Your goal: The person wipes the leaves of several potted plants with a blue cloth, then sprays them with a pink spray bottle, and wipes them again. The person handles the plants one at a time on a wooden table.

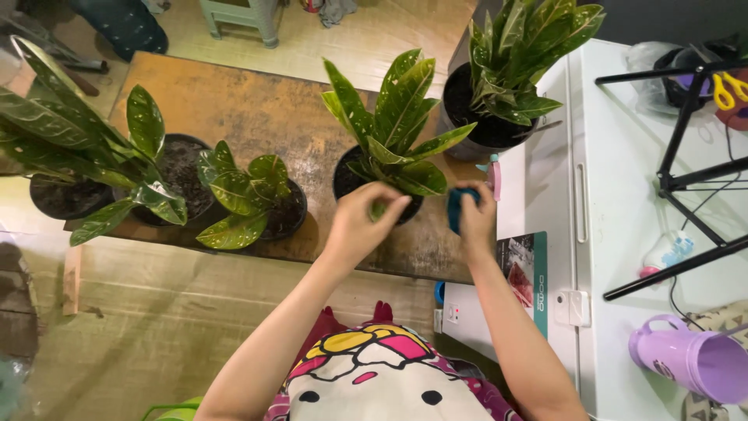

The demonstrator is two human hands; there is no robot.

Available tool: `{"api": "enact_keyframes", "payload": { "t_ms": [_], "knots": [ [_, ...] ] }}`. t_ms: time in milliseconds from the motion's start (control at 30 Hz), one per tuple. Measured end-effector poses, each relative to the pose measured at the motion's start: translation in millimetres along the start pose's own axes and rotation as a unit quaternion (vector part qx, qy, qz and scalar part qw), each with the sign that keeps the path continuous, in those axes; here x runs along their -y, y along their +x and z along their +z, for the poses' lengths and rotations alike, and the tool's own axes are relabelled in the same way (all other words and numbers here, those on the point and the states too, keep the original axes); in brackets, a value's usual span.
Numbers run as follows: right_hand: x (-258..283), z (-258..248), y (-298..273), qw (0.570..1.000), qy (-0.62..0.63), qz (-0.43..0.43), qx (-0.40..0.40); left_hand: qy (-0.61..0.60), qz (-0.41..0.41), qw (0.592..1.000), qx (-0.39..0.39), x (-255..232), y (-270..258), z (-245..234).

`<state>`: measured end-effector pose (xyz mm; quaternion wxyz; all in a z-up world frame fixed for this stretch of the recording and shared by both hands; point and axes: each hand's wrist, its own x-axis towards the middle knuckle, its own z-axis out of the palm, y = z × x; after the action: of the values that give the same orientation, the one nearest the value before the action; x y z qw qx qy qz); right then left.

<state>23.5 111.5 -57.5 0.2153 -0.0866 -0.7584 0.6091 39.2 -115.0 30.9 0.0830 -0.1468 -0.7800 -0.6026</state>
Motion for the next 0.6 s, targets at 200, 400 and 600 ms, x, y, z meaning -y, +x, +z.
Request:
{"api": "enact_keyframes", "payload": {
  "t_ms": [200, 400, 600],
  "knots": [
    [-127, -41, 6, 0.991, -0.083, 0.083, 0.062, 0.039, -0.218, 0.973, -0.069, 80, -63, -26],
    [-166, -11, -24, 0.894, -0.311, 0.220, 0.236, -0.073, -0.354, 0.925, -0.117, 220, -97, 0],
    [-12, 26, -57, 0.895, -0.100, 0.353, 0.256, -0.290, -0.466, 0.821, -0.157, 180, -55, 10]
  ]
}}
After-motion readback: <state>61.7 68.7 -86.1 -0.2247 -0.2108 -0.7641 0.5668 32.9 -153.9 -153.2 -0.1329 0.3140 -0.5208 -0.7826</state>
